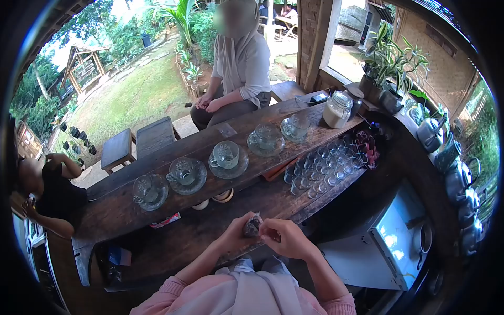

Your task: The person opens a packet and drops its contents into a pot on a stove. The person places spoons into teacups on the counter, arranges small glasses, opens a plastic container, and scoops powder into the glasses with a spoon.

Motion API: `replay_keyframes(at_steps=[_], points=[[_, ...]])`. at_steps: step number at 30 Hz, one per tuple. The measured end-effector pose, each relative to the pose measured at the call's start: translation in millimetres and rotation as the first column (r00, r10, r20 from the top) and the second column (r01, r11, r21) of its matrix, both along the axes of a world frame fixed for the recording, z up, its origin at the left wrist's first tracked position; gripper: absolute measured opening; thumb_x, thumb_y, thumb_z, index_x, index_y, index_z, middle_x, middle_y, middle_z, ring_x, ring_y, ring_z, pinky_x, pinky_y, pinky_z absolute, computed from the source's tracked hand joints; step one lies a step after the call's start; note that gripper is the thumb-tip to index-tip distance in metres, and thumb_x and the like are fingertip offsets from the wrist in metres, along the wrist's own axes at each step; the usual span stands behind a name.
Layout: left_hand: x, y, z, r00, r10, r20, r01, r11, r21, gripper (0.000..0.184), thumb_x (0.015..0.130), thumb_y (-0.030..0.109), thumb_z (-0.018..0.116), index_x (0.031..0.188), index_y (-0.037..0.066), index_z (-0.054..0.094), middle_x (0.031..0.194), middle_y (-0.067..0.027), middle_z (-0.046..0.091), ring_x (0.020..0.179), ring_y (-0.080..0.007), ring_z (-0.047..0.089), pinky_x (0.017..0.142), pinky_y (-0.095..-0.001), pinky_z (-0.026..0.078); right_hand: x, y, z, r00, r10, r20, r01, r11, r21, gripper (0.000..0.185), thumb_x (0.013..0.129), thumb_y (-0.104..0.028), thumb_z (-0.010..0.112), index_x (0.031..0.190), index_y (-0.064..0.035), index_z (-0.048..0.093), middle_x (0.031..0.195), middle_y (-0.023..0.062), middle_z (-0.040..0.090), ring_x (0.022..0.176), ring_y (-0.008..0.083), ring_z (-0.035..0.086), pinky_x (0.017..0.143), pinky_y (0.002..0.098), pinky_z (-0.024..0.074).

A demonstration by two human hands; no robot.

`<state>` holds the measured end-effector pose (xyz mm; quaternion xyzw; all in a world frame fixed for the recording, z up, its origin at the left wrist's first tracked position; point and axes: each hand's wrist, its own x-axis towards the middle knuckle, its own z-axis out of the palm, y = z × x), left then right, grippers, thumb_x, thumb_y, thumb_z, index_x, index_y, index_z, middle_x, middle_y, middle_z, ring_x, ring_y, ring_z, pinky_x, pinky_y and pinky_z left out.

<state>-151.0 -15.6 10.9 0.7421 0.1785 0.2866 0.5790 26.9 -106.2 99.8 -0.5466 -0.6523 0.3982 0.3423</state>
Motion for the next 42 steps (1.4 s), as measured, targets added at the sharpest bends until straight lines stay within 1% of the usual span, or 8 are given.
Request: replay_keyframes(at_steps=[3, 5, 17, 25, 27, 29, 39, 42], points=[[5, 3, -3, 1.0, -0.006, -0.008, 0.006, 1.0, -0.02, 0.04, 0.077, 0.01, 0.078, 0.108, 0.006, 0.052, 0.094, -0.0122, 0.064, 0.084, -0.0212, 0.063, 0.076, -0.0329, 0.049, -3, 1, 4, 0.978, -0.042, 0.203, 0.032, 0.998, 0.052, 0.009, 0.084, -0.01, 0.067, 0.093, -0.0066, 0.063, 0.074, 0.0067, 0.059, 0.066, 0.0215, 0.06, 0.062, 0.0328, 0.0478], [12, 4, -4, 1.0, -0.007, -0.018, 0.006, 0.999, -0.054, 0.043, 0.074, 0.006, 0.081, 0.106, 0.005, 0.052, 0.093, -0.0089, 0.064, 0.086, -0.0135, 0.061, 0.077, -0.0311, 0.049, -2, 0, 0, 0.95, -0.083, 0.302, 0.04, 0.988, 0.148, 0.01, 0.083, -0.009, 0.069, 0.092, -0.0071, 0.064, 0.075, 0.0067, 0.06, 0.065, 0.0194, 0.06, 0.06, 0.0302, 0.0473], [43, -9, -29, 0.993, -0.109, -0.033, 0.109, 0.994, 0.002, 0.037, 0.077, 0.012, 0.079, 0.103, 0.005, 0.054, 0.088, -0.0105, 0.064, 0.078, -0.0176, 0.062, 0.071, -0.0314, 0.05, 2, -40, -21, 0.88, -0.33, 0.343, 0.274, 0.94, 0.201, 0.008, 0.081, -0.015, 0.069, 0.086, -0.0102, 0.064, 0.077, 0.007, 0.061, 0.07, 0.0274, 0.063, 0.061, 0.0359, 0.0496], [77, -40, -20, 0.986, -0.164, -0.016, 0.165, 0.977, 0.135, 0.039, 0.075, 0.01, 0.079, 0.104, 0.005, 0.054, 0.089, -0.0111, 0.064, 0.078, -0.0202, 0.063, 0.071, -0.0319, 0.049, 22, -92, -22, 0.84, -0.486, 0.241, 0.412, 0.86, 0.299, 0.009, 0.079, -0.011, 0.071, 0.085, -0.0095, 0.064, 0.074, 0.0065, 0.059, 0.067, 0.0252, 0.062, 0.058, 0.0355, 0.0489], [90, -57, -17, 0.983, -0.18, -0.018, 0.181, 0.974, 0.14, 0.039, 0.075, 0.01, 0.079, 0.105, 0.005, 0.054, 0.089, -0.0113, 0.064, 0.078, -0.0206, 0.063, 0.071, -0.0319, 0.049, 31, -112, -20, 0.816, -0.518, 0.256, 0.437, 0.844, 0.312, 0.01, 0.079, -0.01, 0.071, 0.085, -0.0093, 0.064, 0.074, 0.0064, 0.058, 0.067, 0.0247, 0.062, 0.058, 0.0353, 0.0491], [105, -79, -15, 0.977, -0.205, -0.049, 0.21, 0.967, 0.142, 0.04, 0.075, 0.012, 0.078, 0.105, 0.006, 0.053, 0.09, -0.0136, 0.063, 0.083, -0.0301, 0.066, 0.072, -0.036, 0.05, 42, -137, -21, 0.789, -0.558, 0.257, 0.471, 0.818, 0.329, 0.011, 0.078, -0.01, 0.072, 0.086, -0.0088, 0.064, 0.075, 0.0068, 0.059, 0.068, 0.0246, 0.063, 0.059, 0.0348, 0.0496], [193, -237, -17, 0.934, -0.357, -0.012, 0.355, 0.925, 0.136, 0.038, 0.079, 0.018, 0.077, 0.105, 0.005, 0.054, 0.086, -0.0148, 0.062, 0.076, -0.0322, 0.063, 0.07, -0.0362, 0.049, 93, -309, -24, 0.616, -0.745, 0.256, 0.666, 0.666, 0.337, 0.014, 0.077, -0.011, 0.074, 0.084, -0.0066, 0.062, 0.084, 0.0094, 0.061, 0.076, 0.0267, 0.066, 0.065, 0.0351, 0.0511], [214, -284, -26, 0.899, -0.438, -0.023, 0.437, 0.89, 0.134, 0.037, 0.079, 0.016, 0.075, 0.107, 0.005, 0.053, 0.089, -0.0137, 0.064, 0.079, -0.0248, 0.065, 0.072, -0.0335, 0.05, 104, -356, -29, 0.566, -0.796, 0.217, 0.714, 0.604, 0.354, 0.017, 0.077, -0.011, 0.075, 0.083, -0.0055, 0.061, 0.083, 0.0095, 0.061, 0.075, 0.0268, 0.065, 0.064, 0.0339, 0.0508]])
